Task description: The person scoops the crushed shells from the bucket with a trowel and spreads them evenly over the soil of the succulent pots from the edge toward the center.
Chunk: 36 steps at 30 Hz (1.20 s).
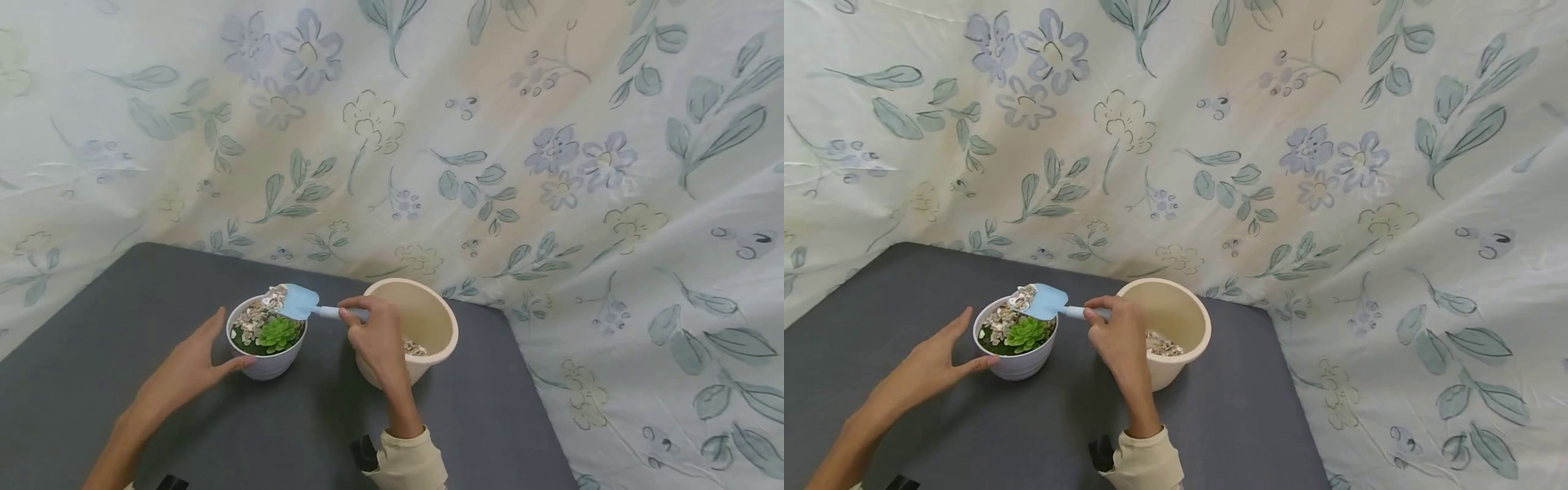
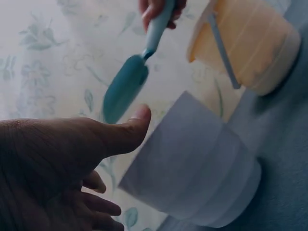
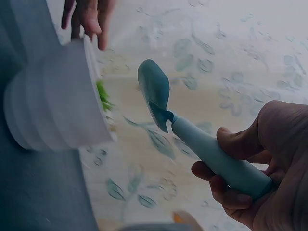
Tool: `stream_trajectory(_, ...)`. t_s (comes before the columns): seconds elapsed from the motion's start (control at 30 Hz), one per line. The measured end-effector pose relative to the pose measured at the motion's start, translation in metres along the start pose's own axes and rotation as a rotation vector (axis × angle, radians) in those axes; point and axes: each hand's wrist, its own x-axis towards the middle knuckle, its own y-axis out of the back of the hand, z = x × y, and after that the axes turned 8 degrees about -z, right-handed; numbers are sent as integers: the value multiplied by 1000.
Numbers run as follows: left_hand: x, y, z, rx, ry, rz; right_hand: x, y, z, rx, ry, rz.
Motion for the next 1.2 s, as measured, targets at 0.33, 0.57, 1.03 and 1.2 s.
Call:
stream_trajectory(0.33, 9, -13, 8, -16, 64, -19, -3, -41, -12, -244, 88, -18)
stream_trajectory(0.57, 6, -11, 9, 0, 57, 1, -8, -46, -17, -478, 338, 135)
stream_trajectory(1.03, 5, -12, 2, 3, 60, 27, -14, -31, -22, -628, 634, 268)
stream_trajectory(1.2, 11, 0, -7, 55, -3, 0, -18, -15, -16, -465, 592, 335)
